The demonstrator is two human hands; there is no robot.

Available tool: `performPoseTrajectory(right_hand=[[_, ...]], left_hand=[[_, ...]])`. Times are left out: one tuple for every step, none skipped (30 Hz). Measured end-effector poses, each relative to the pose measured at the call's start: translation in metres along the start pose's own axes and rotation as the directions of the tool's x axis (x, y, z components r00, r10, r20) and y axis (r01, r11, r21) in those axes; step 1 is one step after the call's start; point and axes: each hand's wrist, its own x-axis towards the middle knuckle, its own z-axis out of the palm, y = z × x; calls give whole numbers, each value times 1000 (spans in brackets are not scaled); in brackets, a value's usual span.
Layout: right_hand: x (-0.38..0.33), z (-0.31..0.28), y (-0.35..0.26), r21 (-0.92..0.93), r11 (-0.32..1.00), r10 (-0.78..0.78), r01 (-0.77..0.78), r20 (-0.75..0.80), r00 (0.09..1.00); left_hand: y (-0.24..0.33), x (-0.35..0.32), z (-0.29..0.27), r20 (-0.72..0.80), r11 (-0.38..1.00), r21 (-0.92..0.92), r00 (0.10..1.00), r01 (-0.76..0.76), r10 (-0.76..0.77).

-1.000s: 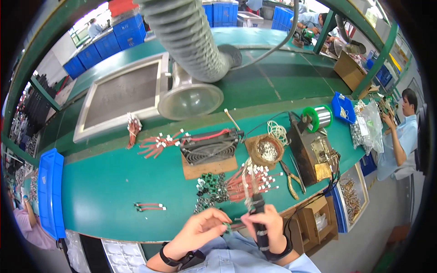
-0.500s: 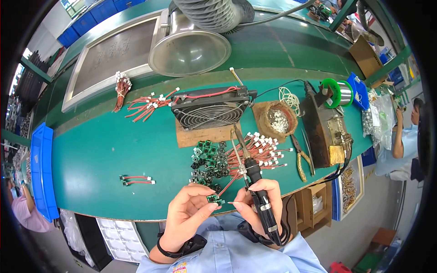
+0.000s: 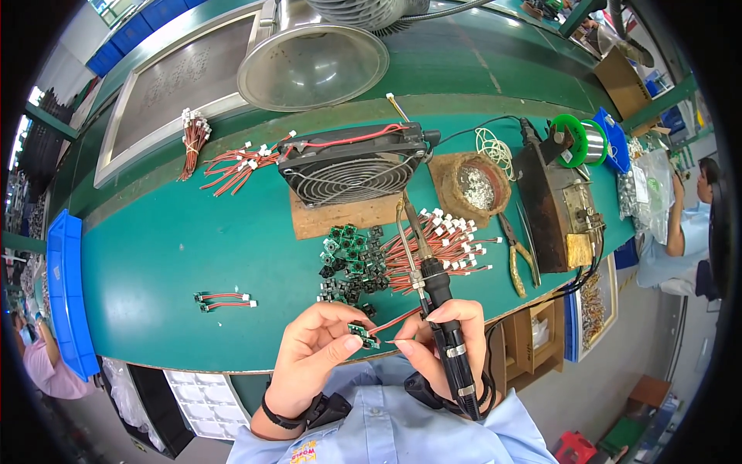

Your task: Soldering multiple wires onto a printed circuit board at an assembly station.

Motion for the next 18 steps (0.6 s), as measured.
performPoseTrajectory(right_hand=[[0, 0, -1, 14, 1000, 10, -10, 6, 1000], [1, 0, -2, 29, 999, 19, -20, 11, 1000], [2, 0, -3, 44, 999, 29, -29, 17, 999], [2, 1, -2, 47, 998, 29, -30, 19, 999], [3, 1, -2, 74, 997, 21, -23, 34, 999], [4, 2, -1, 102, 995, 13, -18, 49, 999], [5, 4, -1, 131, 991, 5, -13, 63, 998], [7, 5, -1, 135, 991, 6, -15, 64, 998], [8, 6, -1, 138, 990, 2, -12, 71, 997], [10, 7, -2, 141, 990, -2, -9, 78, 997], [10, 7, -2, 144, 990, -6, -6, 84, 996], [11, 7, -2, 147, 989, -3, -9, 82, 997], [11, 6, -3, 163, 986, 11, -25, 91, 996], [11, 5, -3, 179, 983, 24, -41, 99, 995], [11, 5, -4, 195, 979, 37, -57, 107, 994], [12, 7, -4, 201, 978, 36, -58, 112, 993], [12, 7, -4, 201, 978, 38, -61, 113, 993], [12, 6, -4, 201, 978, 40, -62, 115, 993]], left_hand=[[1, 2, 0, 10, 999, -44, 1000, 10, -10], [1, 4, 1, 20, 996, -86, 1000, 20, -18], [1, 5, 2, 30, 991, -128, 999, 30, -27], [0, 5, 1, 26, 992, -127, 999, 29, -26], [-2, 5, 0, 49, 983, -171, 997, 62, -54], [-5, 6, -1, 74, 972, -214, 994, 96, -82], [-7, 6, -3, 98, 958, -254, 989, 130, -109], [-10, 7, -5, 94, 959, -252, 989, 131, -110], [-13, 8, -7, 155, 932, -330, 982, 152, -105], [-14, 10, -9, 216, 897, -403, 972, 178, -96], [-16, 10, -10, 276, 856, -473, 958, 208, -81], [-18, 10, -11, 274, 857, -471, 958, 211, -85], [-19, 10, -11, 276, 855, -472, 957, 216, -89], [-20, 11, -10, 278, 853, -474, 956, 221, -93], [-21, 11, -9, 281, 851, -474, 955, 227, -97], [-21, 10, -11, 274, 853, -473, 957, 222, -98], [-22, 11, -11, 282, 841, -487, 954, 237, -105], [-23, 11, -11, 290, 829, -500, 951, 250, -112]])
